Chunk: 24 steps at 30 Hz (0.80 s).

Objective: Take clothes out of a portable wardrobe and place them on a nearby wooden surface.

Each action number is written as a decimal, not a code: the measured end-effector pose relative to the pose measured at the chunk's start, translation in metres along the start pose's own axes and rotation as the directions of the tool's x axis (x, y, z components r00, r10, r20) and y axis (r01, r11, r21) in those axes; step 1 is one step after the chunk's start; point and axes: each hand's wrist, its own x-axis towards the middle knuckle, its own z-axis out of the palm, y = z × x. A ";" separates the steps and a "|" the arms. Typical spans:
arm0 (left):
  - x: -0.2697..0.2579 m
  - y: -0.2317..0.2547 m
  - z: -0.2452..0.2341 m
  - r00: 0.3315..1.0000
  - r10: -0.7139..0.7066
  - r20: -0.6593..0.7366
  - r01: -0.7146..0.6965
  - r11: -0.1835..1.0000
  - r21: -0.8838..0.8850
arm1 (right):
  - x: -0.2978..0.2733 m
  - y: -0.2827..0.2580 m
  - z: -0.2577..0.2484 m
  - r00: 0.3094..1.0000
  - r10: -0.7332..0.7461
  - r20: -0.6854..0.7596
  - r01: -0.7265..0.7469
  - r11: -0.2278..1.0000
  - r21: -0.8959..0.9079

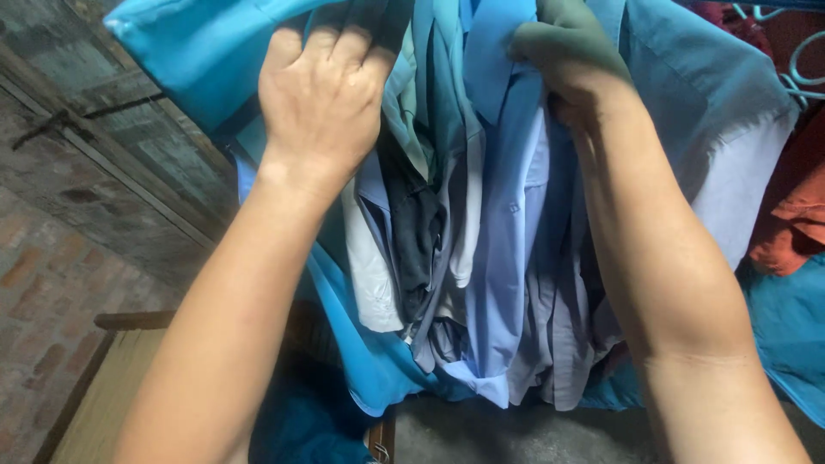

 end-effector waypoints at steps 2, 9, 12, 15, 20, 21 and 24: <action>-0.001 0.002 0.002 1.000 -0.017 0.007 0.017 1.000 -0.004 | -0.010 0.010 -0.001 1.000 0.000 -0.004 0.000 1.000 -0.016; -0.002 0.011 -0.002 0.999 -0.034 0.005 0.034 0.999 -0.027 | -0.108 -0.003 0.007 0.986 0.119 0.114 -0.132 0.985 0.113; -0.001 0.019 -0.001 0.997 -0.062 0.036 0.066 0.994 -0.092 | -0.164 -0.007 0.010 0.966 0.104 0.236 -0.103 0.995 -0.018; -0.002 0.027 -0.005 0.992 -0.095 0.084 0.107 0.982 -0.153 | -0.224 -0.011 0.019 0.951 0.122 0.283 -0.086 0.987 -0.136; -0.008 0.063 -0.031 0.989 -0.133 0.068 0.141 0.980 -0.140 | -0.294 0.009 0.005 0.957 0.145 0.250 -0.046 0.929 -0.366; -0.015 0.081 -0.033 0.990 -0.130 0.062 0.137 0.980 -0.141 | -0.301 0.008 0.002 0.960 0.213 0.182 -0.144 0.933 -0.331; -0.056 0.150 -0.032 0.998 -0.057 0.016 0.060 0.973 -0.223 | -0.314 -0.010 -0.002 0.970 0.218 0.105 -0.158 0.899 -0.408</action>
